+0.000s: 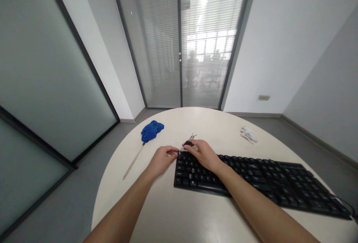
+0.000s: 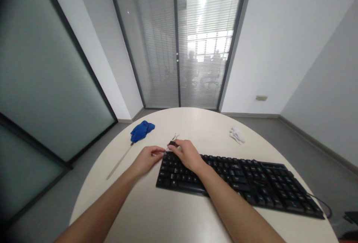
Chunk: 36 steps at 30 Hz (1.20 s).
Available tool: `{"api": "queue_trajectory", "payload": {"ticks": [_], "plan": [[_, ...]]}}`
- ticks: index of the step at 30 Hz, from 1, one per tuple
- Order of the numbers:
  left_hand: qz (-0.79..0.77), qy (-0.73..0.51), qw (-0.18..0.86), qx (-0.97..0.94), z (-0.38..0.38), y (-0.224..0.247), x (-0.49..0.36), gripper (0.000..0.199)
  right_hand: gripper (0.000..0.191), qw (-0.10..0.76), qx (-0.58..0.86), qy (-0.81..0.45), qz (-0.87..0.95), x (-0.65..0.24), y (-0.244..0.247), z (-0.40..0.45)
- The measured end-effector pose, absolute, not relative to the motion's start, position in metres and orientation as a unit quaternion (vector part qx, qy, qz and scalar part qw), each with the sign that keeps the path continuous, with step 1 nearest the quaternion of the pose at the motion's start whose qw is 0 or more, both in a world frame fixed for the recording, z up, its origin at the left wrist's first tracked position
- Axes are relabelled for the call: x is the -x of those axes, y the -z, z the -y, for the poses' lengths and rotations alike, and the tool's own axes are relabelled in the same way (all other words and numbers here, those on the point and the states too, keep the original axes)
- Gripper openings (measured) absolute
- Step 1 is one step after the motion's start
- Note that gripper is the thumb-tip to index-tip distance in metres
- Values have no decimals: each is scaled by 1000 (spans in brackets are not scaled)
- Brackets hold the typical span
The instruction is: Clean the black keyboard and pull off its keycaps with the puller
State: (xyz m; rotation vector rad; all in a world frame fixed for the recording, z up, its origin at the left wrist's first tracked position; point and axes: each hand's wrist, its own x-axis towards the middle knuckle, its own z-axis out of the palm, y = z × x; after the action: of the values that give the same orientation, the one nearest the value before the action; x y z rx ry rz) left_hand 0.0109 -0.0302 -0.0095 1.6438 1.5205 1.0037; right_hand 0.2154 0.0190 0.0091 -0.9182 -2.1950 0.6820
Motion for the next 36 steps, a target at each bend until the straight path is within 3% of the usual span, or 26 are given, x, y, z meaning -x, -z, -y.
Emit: {"api": "queue_trajectory", "payload": {"ticks": [5,27,36], "plan": [[-574,-387,337,-638,31,8,-12,24,30,299,348,-223,860,-214,-10,-15],[-573,-393,293,-657,30,17,-13,27,28,307,364,-324,817,-216,-4,-16],[-569,-369,321,-661,34,5,-11,29,30,242,345,-143,896,-215,-6,-9]]}}
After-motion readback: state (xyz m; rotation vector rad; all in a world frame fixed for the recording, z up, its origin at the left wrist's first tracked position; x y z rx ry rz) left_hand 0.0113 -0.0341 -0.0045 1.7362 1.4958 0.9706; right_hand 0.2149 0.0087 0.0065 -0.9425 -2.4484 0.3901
